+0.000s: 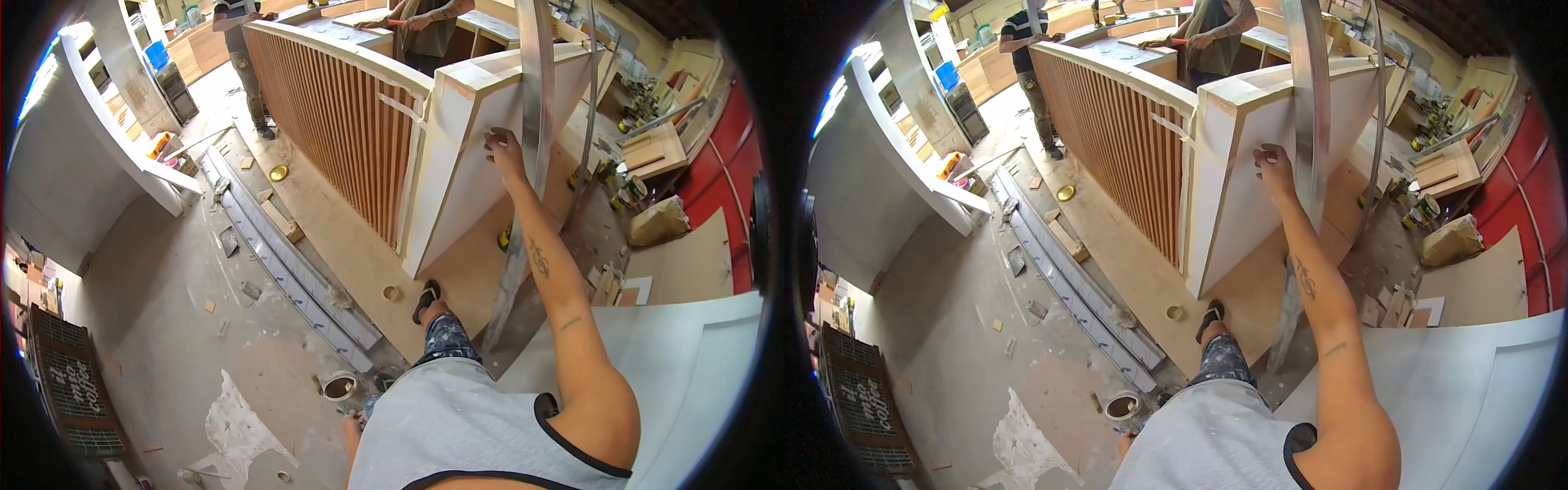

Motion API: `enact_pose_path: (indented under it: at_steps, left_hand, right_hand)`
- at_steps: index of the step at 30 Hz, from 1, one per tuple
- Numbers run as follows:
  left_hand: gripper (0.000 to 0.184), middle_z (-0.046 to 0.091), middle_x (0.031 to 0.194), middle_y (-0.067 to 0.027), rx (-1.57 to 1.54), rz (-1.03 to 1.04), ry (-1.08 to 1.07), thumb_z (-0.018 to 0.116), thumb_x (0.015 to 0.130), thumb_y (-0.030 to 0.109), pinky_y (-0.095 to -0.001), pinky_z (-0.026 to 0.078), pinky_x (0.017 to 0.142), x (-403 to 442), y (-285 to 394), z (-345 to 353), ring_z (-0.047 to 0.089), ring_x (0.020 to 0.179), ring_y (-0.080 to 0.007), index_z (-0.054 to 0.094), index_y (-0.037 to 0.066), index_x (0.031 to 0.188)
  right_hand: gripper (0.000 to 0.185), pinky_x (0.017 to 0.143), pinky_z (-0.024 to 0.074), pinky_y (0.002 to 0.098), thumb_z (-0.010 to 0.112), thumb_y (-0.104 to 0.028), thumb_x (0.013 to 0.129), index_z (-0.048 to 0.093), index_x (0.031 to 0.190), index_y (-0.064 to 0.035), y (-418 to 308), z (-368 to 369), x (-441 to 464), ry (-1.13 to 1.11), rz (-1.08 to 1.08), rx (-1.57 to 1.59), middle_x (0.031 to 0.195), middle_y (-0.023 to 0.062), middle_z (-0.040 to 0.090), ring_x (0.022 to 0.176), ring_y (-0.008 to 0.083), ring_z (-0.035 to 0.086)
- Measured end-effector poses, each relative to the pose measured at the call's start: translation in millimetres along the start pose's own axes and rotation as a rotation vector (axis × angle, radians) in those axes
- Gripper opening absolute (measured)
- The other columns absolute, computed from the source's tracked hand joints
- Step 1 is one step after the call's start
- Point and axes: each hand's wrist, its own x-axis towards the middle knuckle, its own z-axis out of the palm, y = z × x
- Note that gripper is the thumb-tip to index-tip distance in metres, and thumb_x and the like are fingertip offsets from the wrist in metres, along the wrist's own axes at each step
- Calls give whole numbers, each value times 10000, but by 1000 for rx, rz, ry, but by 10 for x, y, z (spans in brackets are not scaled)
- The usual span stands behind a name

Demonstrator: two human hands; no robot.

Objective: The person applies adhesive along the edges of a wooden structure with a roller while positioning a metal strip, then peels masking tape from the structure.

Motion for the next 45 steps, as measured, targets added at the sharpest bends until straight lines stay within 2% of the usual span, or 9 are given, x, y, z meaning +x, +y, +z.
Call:
enact_pose_path:
  at_steps: [3, 6, 15, 18, 20, 23, 26, 32, 45]
  left_hand:
    - [234, 567, 666, -68, 299, 144, -75, 597, 956, 226, -321, 411, 425, 99, -49, -1, 508, 481, -178, 554, 34, 831]
    - [413, 645, 688, -86, 491, 266, -87, 546, 964, 347, -394, 429, 676, 157, -107, 28, 584, 676, -202, 681, 20, 751]
    - [413, 646, 663, -83, 509, 378, -98, 555, 974, 345, -404, 420, 635, 220, -209, -117, 545, 636, -186, 703, 21, 766]
    - [280, 631, 713, -79, 325, 221, -81, 626, 942, 234, -344, 444, 530, 153, -185, -201, 575, 582, -200, 631, -7, 799]
    - [351, 676, 756, -94, 829, 410, -40, 616, 944, 273, -389, 449, 619, 140, -163, -305, 598, 672, -213, 682, -35, 791]
    - [372, 689, 755, -91, 701, 356, 56, 617, 937, 284, -400, 439, 684, 69, -165, -306, 596, 718, -215, 709, -38, 777]
    - [369, 678, 739, -90, 737, 374, 17, 614, 937, 294, -383, 446, 691, 52, -105, -363, 588, 704, -215, 709, -20, 766]
    - [367, 663, 727, -83, 730, 381, 15, 611, 941, 307, -375, 445, 672, 17, -88, -456, 581, 688, -208, 698, -7, 772]
    - [362, 630, 701, -68, 662, 363, 42, 605, 948, 336, -360, 444, 631, -101, -211, -544, 566, 653, -194, 676, 21, 784]
  right_hand:
    - [316, 686, 520, 294, 660, -243, 920, 604, 1161, -47, 98, -3, 45, -9, -34, -85, 973, 43, 613, 848, 143, 616]
    - [256, 684, 511, 294, 647, -258, 953, 627, 1091, -44, 81, -8, 92, -16, -40, -175, 935, 19, 619, 828, 127, 609]
    - [217, 691, 483, 278, 608, -194, 885, 659, 971, -1, -3, -62, -219, -21, -122, -312, 843, 49, 661, 741, 135, 605]
    - [199, 709, 471, 271, 612, -190, 884, 652, 939, -3, -67, -42, -487, -26, -124, -249, 808, 40, 648, 737, 131, 594]
    - [187, 703, 469, 267, 615, -184, 882, 648, 911, -2, -129, -5, -663, -46, -128, -203, 786, 35, 640, 733, 118, 581]
    - [148, 544, 394, 228, 588, -161, 924, 633, 903, -21, -220, 99, -988, -62, -205, -161, 699, -15, 542, 590, 54, 475]
    - [185, 692, 472, 262, 619, -172, 882, 652, 901, 9, -283, 255, -1245, -119, -129, -129, 775, 27, 638, 724, 107, 579]
    - [193, 684, 499, 291, 632, -169, 900, 654, 914, 22, -75, 613, -1399, -196, -226, -127, 758, 66, 659, 696, 145, 597]
    - [273, 569, 466, 247, 627, -295, 949, 587, 1046, -43, 357, 842, -1460, -34, 295, 402, 916, 11, 575, 737, 96, 542]
